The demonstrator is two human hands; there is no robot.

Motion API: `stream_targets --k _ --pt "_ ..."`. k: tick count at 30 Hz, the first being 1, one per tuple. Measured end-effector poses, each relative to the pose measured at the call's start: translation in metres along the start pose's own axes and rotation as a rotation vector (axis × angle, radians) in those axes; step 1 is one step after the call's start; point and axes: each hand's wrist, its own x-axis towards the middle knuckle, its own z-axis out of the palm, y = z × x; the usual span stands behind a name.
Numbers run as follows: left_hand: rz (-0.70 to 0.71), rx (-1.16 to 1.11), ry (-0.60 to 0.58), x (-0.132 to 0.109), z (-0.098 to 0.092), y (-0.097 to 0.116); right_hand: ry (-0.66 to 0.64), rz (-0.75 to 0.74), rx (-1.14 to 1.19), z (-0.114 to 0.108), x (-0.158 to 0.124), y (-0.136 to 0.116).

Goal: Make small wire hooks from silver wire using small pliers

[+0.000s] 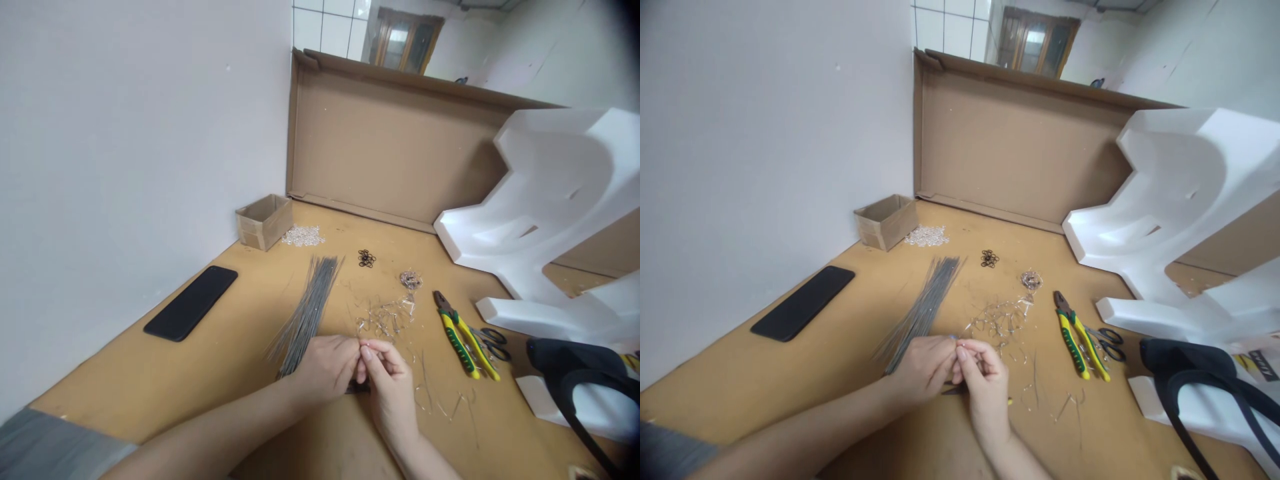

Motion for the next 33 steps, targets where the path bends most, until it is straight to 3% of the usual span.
stream_targets --k 11,14,22,29,33 --pt "-0.114 -0.178 -0.147 0.001 -0.002 -0.004 -0.017 0.030 -0.064 -0.011 0.007 -0.008" --pt "-0.082 -0.155 -0.164 0.003 -0.005 -0.005 -0.051 0.034 -0.031 -0.015 0.009 -0.009" --pt "-0.056 -0.037 -0.342 0.008 -0.014 -0.005 -0.121 -0.025 0.019 -0.018 0.015 -0.016" --pt "-0.222 -0.096 -0.314 0.007 -0.010 0.000 -0.144 -0.124 -0.159 -0.015 0.012 -0.020" --pt "-0.180 -0.123 -0.293 0.007 -0.009 0.001 -0.137 -0.186 -0.233 -0.011 0.009 -0.026"
